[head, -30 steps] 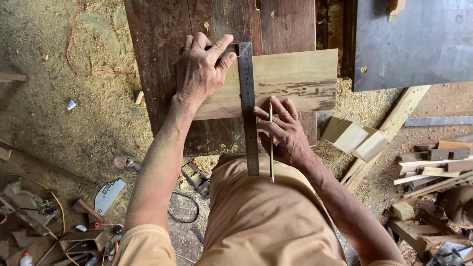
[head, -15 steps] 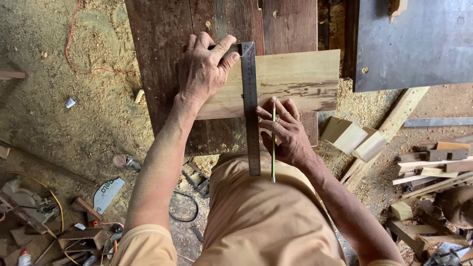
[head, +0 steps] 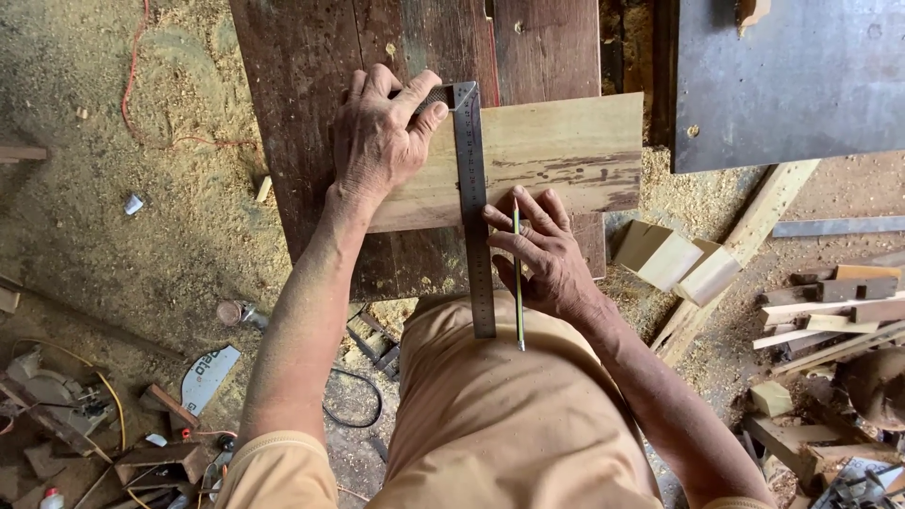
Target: Measuring a wooden board with a square and pencil before cutting it in half using a table saw.
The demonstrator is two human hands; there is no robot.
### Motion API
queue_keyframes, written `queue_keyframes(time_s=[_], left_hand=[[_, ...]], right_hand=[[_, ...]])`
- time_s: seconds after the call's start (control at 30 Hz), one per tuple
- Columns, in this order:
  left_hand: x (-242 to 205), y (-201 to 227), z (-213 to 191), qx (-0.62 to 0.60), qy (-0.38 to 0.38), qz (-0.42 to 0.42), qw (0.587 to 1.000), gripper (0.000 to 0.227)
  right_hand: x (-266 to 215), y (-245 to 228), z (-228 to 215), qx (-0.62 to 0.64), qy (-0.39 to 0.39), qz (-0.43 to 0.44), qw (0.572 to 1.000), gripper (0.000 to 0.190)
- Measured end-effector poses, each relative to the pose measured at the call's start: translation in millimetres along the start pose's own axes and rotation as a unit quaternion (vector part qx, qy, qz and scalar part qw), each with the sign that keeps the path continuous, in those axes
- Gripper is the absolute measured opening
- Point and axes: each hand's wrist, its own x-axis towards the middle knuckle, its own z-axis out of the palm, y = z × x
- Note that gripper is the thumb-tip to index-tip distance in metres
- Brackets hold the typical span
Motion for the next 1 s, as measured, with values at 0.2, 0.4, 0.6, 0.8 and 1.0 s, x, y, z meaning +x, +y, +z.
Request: queue_keyframes(time_s=[0.2,0.4,0.6,0.8,1.0], left_hand=[[0,4,-2,-0.004,-0.001,-0.010,1.000,0.027],[-1,1,2,-0.013,0.013,-0.002,1.000,0.029],[-1,0,2,0.013,0.003,-0.003,1.000,0.030],[0,1,3,0.001,-0.005,-0.017,1.000,0.026],[-3,-5,12,0.014,0.017,-0.008,1.000,0.030]], right_hand=[[-1,-2,0,-0.006,-0.002,0.003,1.000,0.027],[2,-3,-3,-0.001,-0.009,0.001,1.000,0.028],[17,24,8,-0.023,0.141,0.046,0.989,0.046],[93,12,-26,0.139,0.184,0.098,0.968,0.019],[99,26,-14,0.041,0.183,0.087,0.978,0.017]])
